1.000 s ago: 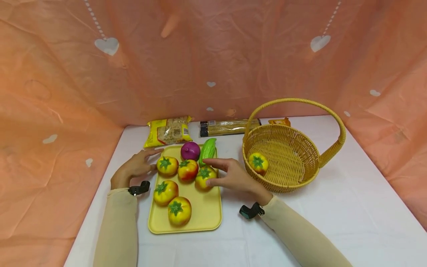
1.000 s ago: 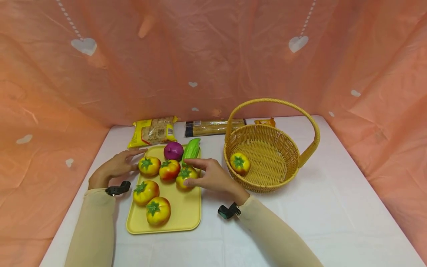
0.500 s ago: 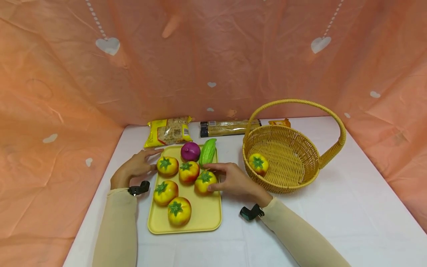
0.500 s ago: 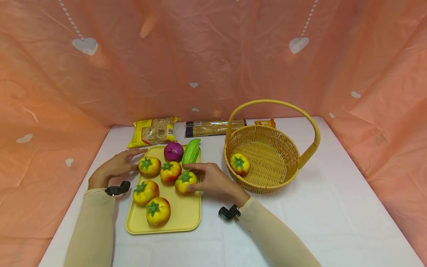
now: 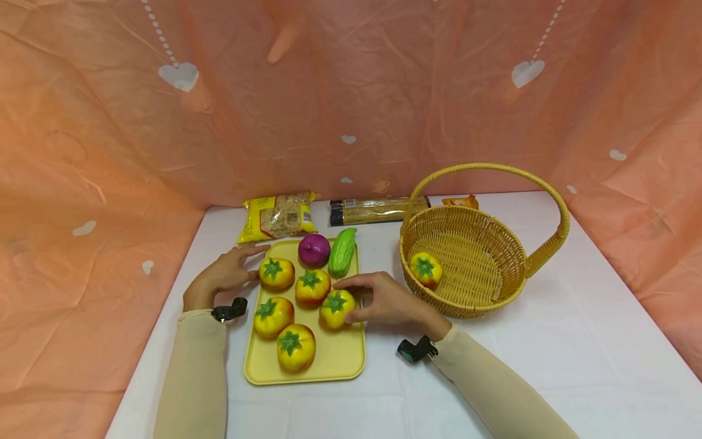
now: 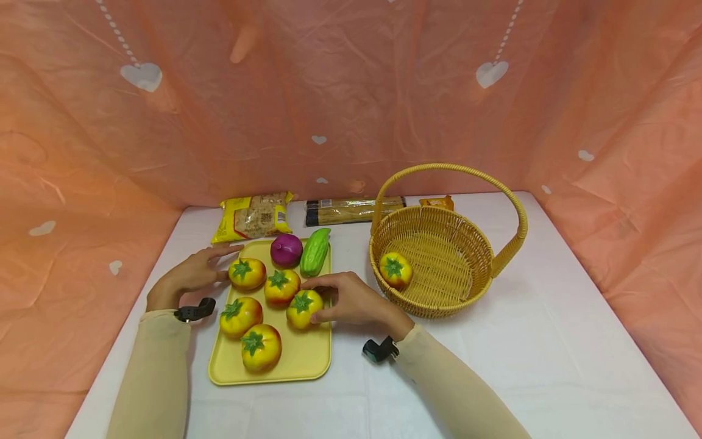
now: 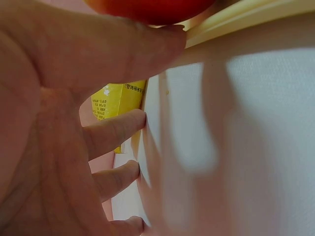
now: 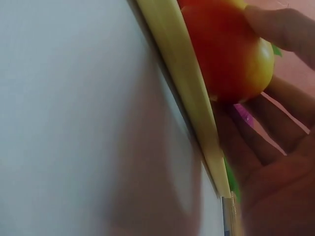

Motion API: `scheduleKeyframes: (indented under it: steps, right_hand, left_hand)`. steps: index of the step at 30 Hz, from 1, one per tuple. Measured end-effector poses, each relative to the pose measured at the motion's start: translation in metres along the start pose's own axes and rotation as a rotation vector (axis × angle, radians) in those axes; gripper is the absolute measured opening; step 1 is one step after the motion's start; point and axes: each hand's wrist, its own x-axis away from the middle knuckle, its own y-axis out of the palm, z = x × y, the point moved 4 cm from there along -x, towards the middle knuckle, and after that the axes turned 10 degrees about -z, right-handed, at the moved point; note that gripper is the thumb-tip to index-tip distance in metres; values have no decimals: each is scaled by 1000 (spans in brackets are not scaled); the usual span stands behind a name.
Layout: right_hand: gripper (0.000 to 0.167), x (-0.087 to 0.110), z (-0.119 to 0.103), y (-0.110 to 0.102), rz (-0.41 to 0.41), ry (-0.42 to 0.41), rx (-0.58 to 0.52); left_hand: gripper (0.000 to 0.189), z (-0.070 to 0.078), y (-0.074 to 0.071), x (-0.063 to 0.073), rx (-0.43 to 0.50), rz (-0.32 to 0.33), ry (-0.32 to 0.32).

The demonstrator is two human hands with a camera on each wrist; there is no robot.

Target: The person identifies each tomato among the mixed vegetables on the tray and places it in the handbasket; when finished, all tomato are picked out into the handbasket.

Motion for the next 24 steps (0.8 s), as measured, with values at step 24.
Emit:
scheduleKeyframes:
  steps: [24]
  right_hand:
    - [59,110,-24,-52,150,-127,-259]
  left_hand:
    - [77,2,0,1,-6,9,16]
